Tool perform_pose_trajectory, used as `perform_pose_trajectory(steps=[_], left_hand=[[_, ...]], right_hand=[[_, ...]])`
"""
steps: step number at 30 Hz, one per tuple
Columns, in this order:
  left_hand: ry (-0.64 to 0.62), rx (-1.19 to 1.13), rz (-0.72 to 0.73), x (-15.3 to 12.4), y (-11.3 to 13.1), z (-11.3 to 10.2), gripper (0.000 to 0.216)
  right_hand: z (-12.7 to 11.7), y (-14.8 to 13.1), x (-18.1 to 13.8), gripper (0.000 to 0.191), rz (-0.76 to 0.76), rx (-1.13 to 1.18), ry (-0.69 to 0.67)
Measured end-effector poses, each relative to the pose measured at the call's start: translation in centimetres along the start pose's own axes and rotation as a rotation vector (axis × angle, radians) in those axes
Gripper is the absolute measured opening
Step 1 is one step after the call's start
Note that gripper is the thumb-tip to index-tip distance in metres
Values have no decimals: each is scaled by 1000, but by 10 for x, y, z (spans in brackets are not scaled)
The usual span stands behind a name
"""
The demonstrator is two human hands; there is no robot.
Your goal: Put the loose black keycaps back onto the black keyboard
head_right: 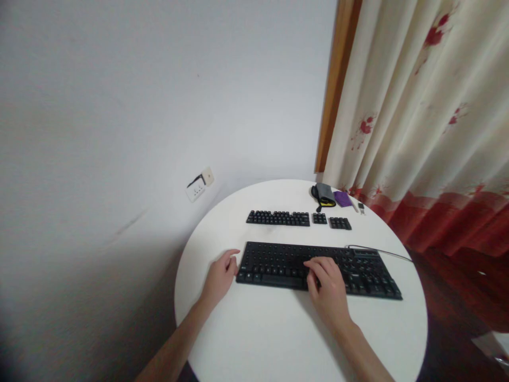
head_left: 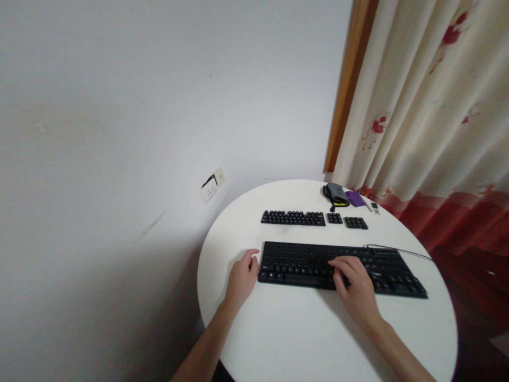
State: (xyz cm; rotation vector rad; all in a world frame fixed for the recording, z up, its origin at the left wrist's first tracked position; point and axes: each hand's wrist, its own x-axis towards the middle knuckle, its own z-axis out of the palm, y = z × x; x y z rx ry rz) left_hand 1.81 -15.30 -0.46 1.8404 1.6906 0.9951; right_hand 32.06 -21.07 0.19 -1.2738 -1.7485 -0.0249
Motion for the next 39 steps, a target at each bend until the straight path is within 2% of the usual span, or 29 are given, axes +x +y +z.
perform_pose_trajectory(steps=[10, 18, 23, 28, 32, 36, 39], left_hand=[[0, -112, -53, 10, -1, -2, 36], [29, -147, -13, 61, -17, 1, 29], [18, 6, 65, 101, -26, 7, 29], [32, 289, 229, 127, -21, 8, 37], [21, 403, 318, 133, -16, 8, 35], [-10, 453, 330, 132, -16, 8, 35], [-24, 468, 327, 132, -16, 9, 38]], right_hand=[[9, -11, 27, 20, 44, 8, -86], [34, -18, 58, 21, 73, 11, -164], [55, -26, 79, 29, 68, -78, -261], [82, -34, 106, 33, 24, -250, -326], [114, -33, 127, 35, -13, -326, -363], [143, -30, 141, 35, -42, -350, -428], [154, -29, 147, 35, -46, -362, -462]])
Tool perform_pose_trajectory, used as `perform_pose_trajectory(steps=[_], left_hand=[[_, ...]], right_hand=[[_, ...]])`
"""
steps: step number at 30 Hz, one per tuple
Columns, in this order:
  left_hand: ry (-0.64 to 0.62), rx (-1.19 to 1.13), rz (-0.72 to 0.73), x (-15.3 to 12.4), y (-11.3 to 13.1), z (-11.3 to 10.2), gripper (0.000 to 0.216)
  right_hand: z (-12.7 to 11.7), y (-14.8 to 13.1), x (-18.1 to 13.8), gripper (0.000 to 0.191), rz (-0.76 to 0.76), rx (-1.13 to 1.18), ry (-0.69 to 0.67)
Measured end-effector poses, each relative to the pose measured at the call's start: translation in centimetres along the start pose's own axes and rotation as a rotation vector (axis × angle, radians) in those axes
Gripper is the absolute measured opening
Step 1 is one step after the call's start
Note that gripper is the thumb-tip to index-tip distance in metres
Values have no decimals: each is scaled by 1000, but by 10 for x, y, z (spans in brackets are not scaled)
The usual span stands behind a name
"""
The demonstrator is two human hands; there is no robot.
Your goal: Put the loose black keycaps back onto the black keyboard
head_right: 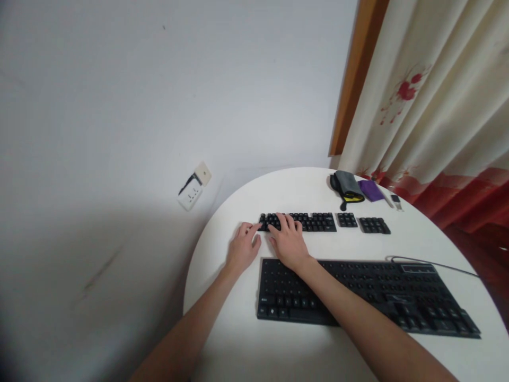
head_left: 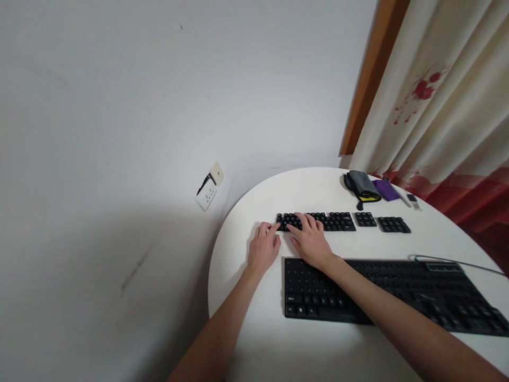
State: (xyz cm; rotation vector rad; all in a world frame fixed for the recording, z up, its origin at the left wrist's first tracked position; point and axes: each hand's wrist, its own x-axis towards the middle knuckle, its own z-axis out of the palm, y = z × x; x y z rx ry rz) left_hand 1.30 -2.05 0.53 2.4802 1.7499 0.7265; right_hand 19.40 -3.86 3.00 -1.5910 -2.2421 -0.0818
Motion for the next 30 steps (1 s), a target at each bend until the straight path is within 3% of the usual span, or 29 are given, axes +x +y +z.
perform_pose_trajectory(steps=[17, 30], left_hand=[[50, -139, 85, -4, -4, -1, 17], [38, -274, 99, -4, -8, 2, 21]], right_hand=[[15, -6, 5, 24, -129, 115, -54], [3, -3, 2, 15, -60, 187, -81]])
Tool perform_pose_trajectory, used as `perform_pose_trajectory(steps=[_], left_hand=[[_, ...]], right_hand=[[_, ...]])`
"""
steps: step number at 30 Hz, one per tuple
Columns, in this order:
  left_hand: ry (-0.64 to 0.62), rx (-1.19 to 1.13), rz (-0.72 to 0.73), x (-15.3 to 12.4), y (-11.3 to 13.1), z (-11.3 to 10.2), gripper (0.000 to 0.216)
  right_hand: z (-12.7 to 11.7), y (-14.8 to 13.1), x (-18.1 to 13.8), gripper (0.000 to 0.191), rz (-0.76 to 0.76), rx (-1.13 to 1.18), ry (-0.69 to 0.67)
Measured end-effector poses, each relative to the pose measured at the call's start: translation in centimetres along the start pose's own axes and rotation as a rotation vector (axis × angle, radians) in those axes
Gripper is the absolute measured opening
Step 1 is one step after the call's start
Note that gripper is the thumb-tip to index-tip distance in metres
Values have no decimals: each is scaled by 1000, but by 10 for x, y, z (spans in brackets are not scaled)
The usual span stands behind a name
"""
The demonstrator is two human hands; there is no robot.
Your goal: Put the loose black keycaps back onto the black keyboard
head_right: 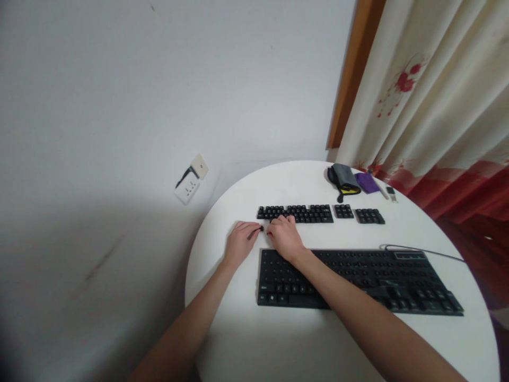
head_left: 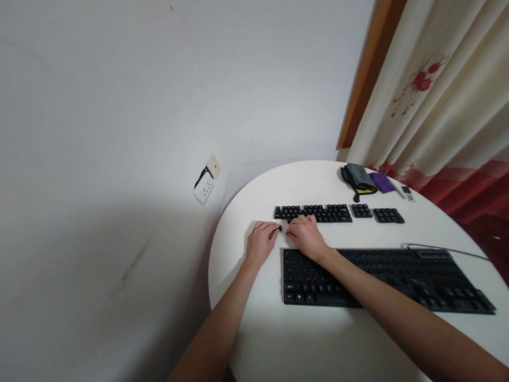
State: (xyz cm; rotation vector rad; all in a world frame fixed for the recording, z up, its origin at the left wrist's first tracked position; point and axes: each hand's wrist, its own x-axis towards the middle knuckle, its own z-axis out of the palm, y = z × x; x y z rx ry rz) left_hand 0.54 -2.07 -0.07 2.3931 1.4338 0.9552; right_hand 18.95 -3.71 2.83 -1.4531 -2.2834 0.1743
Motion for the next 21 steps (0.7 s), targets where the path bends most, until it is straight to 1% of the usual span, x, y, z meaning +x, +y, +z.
perform_pose_trajectory(steps=[3, 7, 10, 12, 14, 16, 18, 21], left_hand=[[10, -25, -1, 0, -1, 0, 20], [20, -60, -8, 1, -3, 1, 17], [24, -113, -43, -1, 0, 2, 13], [43, -193, -92, -6, 4, 1, 11], [67, -305, -177, -17, 10, -1, 12], [86, -406, -294, -32, 17, -6, 15], [107, -450, -398, -49, 24, -11, 19], [98, -492, -480, -74, 34, -19, 22]], right_hand=[[-7, 3, -7, 13, 20, 58, 43], [-17, 9, -20, 12, 45, 130, 137], [-22, 10, -33, 10, 77, 176, 196], [-24, 8, -42, 9, 98, 217, 227], [-25, 6, -52, 9, 123, 271, 253], [-25, 4, -63, 7, 154, 334, 275], [-25, 2, -73, 6, 176, 395, 290], [-27, 0, -84, 7, 191, 467, 310]])
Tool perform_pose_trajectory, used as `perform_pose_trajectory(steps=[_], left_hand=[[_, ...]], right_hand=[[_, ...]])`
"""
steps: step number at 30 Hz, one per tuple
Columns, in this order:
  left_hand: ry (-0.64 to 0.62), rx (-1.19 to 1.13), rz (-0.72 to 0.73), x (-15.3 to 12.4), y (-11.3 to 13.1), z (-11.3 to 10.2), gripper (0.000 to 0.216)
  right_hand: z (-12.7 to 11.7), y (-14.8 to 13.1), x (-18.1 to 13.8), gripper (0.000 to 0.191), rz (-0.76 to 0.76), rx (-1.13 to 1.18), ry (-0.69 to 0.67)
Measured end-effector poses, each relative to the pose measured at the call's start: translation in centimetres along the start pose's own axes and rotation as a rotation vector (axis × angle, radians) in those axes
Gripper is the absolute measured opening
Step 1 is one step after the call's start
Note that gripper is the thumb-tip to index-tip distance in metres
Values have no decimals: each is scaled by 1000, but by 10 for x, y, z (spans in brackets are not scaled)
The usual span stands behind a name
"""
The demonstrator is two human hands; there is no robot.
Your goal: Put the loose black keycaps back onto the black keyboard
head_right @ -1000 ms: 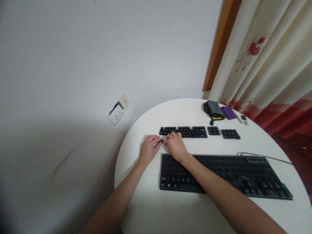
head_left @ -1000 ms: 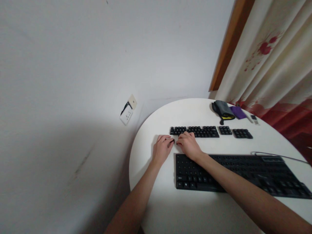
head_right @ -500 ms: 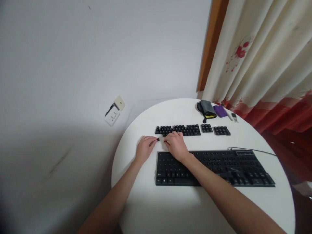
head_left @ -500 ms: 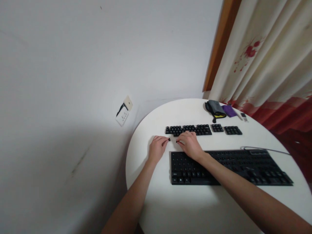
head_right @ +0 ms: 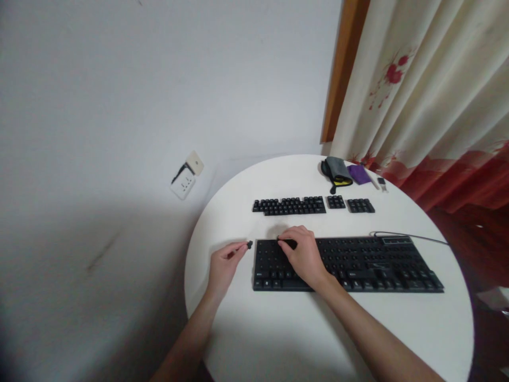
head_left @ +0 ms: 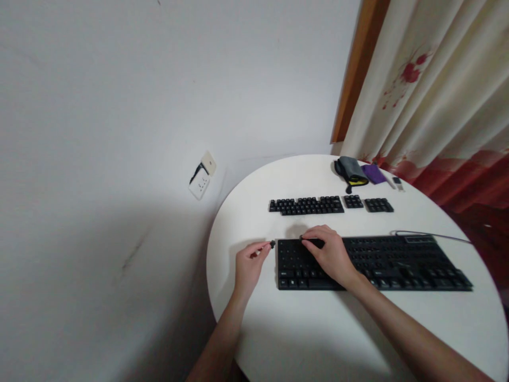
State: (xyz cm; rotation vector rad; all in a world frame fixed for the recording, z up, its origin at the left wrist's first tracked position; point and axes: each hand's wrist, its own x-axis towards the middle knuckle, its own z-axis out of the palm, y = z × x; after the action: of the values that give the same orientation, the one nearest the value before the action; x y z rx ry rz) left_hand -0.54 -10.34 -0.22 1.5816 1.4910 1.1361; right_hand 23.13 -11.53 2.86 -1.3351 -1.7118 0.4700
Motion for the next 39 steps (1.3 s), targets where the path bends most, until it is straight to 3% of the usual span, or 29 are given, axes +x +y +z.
perform_pose_trajectory(steps=[7, 23, 33, 39], left_hand=[[-98, -21, 5, -31, 13, 6, 19], [-183, 114, 253, -31, 17, 8, 12], [-245, 243, 432, -34, 21, 5, 21], [-244, 314, 457, -37, 30, 7, 27]], right_hand=[[-4, -9, -12, 8, 19, 104, 6], [6, -14, -35, 7, 25, 76, -138], [9, -16, -38, 8, -67, -13, -213], [11, -19, -39, 8, -115, -46, -230]])
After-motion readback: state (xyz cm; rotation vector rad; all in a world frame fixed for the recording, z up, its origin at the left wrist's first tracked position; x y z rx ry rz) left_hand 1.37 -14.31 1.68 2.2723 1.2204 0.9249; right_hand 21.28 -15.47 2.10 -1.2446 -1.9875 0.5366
